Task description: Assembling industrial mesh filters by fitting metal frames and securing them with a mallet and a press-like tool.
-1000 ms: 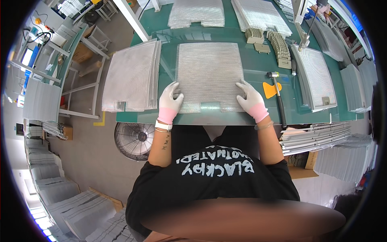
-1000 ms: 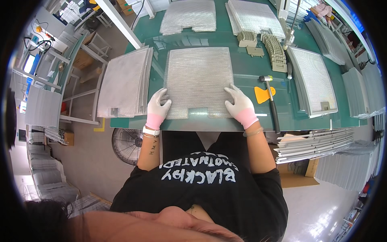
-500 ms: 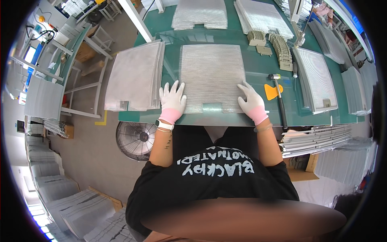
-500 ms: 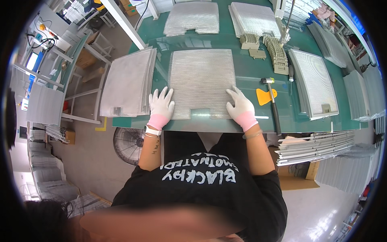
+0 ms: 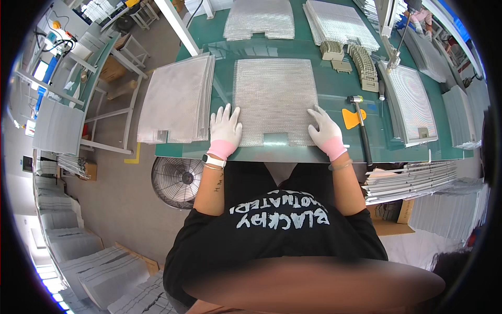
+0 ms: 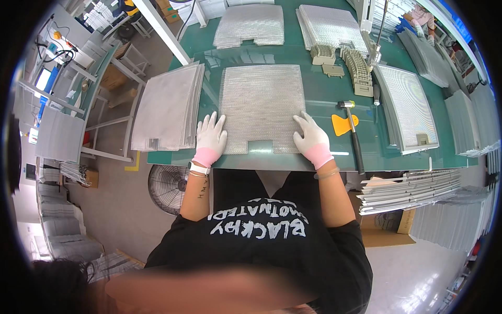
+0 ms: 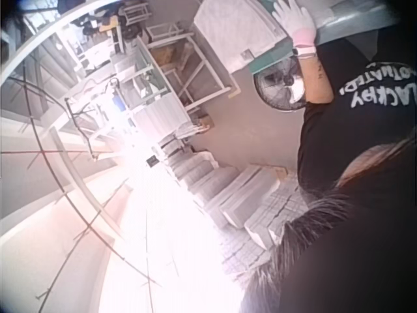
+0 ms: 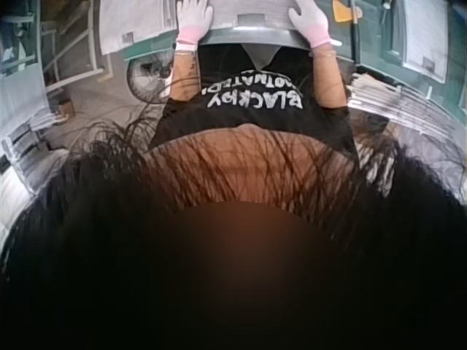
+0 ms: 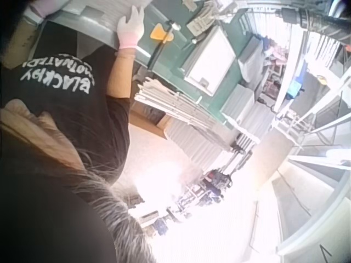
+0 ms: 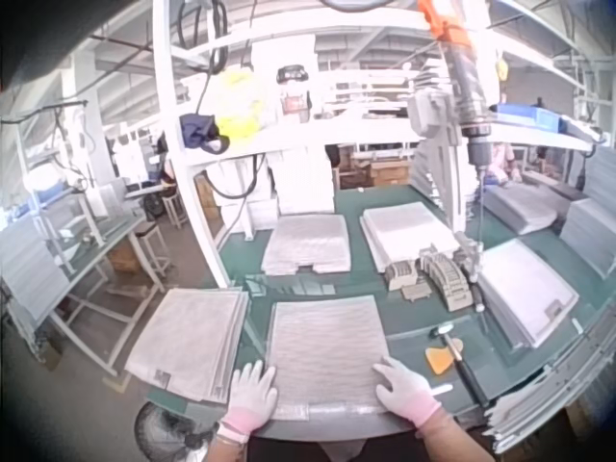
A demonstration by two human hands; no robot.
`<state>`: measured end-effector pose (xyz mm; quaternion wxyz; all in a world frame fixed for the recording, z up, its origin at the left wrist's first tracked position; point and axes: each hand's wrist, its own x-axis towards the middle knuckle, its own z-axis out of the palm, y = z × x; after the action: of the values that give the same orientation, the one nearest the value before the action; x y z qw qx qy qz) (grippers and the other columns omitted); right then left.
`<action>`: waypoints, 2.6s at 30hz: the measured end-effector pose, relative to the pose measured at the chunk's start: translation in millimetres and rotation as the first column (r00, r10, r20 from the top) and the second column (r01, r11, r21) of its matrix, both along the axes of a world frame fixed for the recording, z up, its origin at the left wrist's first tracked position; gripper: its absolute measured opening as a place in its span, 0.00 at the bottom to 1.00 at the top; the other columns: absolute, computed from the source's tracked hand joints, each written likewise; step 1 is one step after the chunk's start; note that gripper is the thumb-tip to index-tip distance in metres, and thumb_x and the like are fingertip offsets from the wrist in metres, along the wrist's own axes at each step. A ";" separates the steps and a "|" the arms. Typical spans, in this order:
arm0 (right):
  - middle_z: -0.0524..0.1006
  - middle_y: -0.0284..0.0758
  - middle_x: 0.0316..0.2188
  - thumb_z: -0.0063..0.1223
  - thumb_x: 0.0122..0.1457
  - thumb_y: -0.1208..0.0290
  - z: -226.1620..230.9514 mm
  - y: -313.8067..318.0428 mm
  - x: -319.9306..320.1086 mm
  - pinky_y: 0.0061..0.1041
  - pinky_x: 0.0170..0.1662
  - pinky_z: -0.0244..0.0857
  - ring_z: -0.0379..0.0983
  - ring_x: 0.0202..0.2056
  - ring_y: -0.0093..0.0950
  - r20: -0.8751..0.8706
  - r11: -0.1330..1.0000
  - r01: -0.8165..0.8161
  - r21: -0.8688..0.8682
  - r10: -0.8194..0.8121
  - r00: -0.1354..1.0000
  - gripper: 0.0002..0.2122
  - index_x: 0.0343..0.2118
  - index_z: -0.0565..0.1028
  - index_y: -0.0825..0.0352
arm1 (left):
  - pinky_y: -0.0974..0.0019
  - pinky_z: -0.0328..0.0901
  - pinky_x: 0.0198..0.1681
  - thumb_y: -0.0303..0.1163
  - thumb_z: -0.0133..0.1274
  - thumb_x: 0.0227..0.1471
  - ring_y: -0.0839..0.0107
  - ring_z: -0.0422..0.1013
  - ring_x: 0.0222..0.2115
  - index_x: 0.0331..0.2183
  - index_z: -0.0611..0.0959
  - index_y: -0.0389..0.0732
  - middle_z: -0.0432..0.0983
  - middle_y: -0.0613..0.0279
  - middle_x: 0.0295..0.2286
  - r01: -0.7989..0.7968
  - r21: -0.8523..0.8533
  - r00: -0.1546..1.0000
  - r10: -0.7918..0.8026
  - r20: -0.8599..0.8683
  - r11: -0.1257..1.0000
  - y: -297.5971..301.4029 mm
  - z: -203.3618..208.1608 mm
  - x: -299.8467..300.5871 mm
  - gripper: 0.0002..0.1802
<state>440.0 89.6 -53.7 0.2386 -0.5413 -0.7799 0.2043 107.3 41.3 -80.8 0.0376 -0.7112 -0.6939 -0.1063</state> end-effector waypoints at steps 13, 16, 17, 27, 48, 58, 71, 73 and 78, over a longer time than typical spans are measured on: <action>0.68 0.47 0.60 0.52 0.54 0.69 -1.0 4.2 5.5 0.34 0.60 0.63 0.66 0.59 0.44 -0.070 1.000 -0.018 -0.004 0.018 0.997 0.23 0.55 0.74 0.59 | 0.47 0.51 0.66 0.37 0.60 0.49 0.49 0.60 0.61 0.57 0.73 0.39 0.64 0.47 0.60 0.088 0.175 0.882 -0.159 0.444 0.981 -9.5 7.8 -9.7 0.34; 0.68 0.47 0.60 0.51 0.53 0.70 3.1 5.2 6.7 0.34 0.60 0.63 0.66 0.59 0.44 -0.135 0.997 -0.022 -0.069 0.012 0.991 0.23 0.55 0.74 0.60 | 0.52 0.56 0.64 0.34 0.61 0.46 0.49 0.63 0.59 0.54 0.75 0.37 0.64 0.45 0.60 0.083 0.200 0.725 -0.197 0.660 0.976 -13.8 11.2 -9.6 0.32; 0.68 0.47 0.60 0.51 0.53 0.70 3.2 5.5 6.7 0.34 0.60 0.63 0.66 0.59 0.44 -0.135 0.997 -0.022 -0.069 0.012 0.991 0.23 0.55 0.74 0.60 | 0.52 0.56 0.64 0.34 0.61 0.46 0.49 0.63 0.59 0.54 0.75 0.37 0.64 0.45 0.60 0.083 0.200 0.725 -0.197 0.660 0.976 -14.1 11.4 -10.2 0.32; 0.69 0.43 0.60 0.51 0.53 0.71 -2.3 3.0 5.6 0.33 0.59 0.64 0.67 0.58 0.42 -0.097 1.000 -0.015 0.012 0.016 0.995 0.22 0.54 0.74 0.61 | 0.53 0.58 0.62 0.35 0.64 0.42 0.50 0.62 0.59 0.52 0.77 0.35 0.64 0.45 0.59 0.082 0.110 0.874 -0.124 0.469 0.991 -10.8 12.9 -4.3 0.33; 0.69 0.43 0.60 0.51 0.53 0.70 -2.8 2.3 4.6 0.34 0.59 0.64 0.67 0.58 0.42 -0.080 1.000 -0.006 0.028 0.009 0.997 0.23 0.54 0.74 0.60 | 0.47 0.45 0.68 0.50 0.60 0.45 0.43 0.48 0.65 0.61 0.71 0.50 0.55 0.46 0.64 0.064 -0.101 0.964 -0.036 0.262 0.993 -1.0 1.7 -16.5 0.41; 0.69 0.44 0.60 0.51 0.53 0.70 -1.6 2.4 4.1 0.34 0.59 0.64 0.68 0.58 0.42 -0.086 1.000 -0.002 0.017 0.004 0.996 0.22 0.54 0.75 0.61 | 0.45 0.43 0.68 0.51 0.55 0.49 0.41 0.49 0.65 0.63 0.66 0.45 0.56 0.48 0.64 0.119 -0.079 0.981 -0.106 0.162 0.990 -2.8 -0.1 -17.0 0.42; 0.76 0.39 0.54 0.52 0.57 0.83 27.9 -17.8 25.2 0.15 0.37 0.66 0.70 0.31 0.15 -0.893 0.995 -0.060 -0.076 -0.041 0.449 0.23 0.58 0.70 0.72 | 0.54 0.50 0.67 0.37 0.49 0.63 0.55 0.52 0.66 0.66 0.57 0.37 0.48 0.47 0.67 -0.051 0.453 -0.244 -0.452 0.858 0.890 -27.4 31.1 1.1 0.36; 0.71 0.40 0.57 0.52 0.60 0.82 34.2 -17.8 37.8 0.16 0.38 0.68 0.69 0.30 0.16 -0.986 0.991 -0.123 -0.043 -0.022 0.166 0.25 0.61 0.65 0.72 | 0.54 0.52 0.66 0.39 0.43 0.67 0.56 0.54 0.65 0.66 0.55 0.36 0.50 0.47 0.66 -0.062 0.377 -0.181 -0.382 0.906 0.924 -23.4 25.5 -2.6 0.33; 0.68 0.41 0.59 0.46 0.62 0.82 18.1 -27.2 74.3 0.23 0.51 0.68 0.72 0.44 0.21 -0.993 0.993 -0.001 -0.117 -0.117 -0.008 0.24 0.62 0.62 0.71 | 0.46 0.41 0.68 0.56 0.60 0.45 0.47 0.52 0.63 0.60 0.69 0.37 0.60 0.42 0.60 0.030 -0.010 0.993 -0.028 0.118 1.000 -23.5 16.2 32.2 0.47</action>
<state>514.3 62.4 -35.6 0.7065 -0.2779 -0.3481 0.5499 139.5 17.8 -64.6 -0.0091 -0.7138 -0.6852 -0.1445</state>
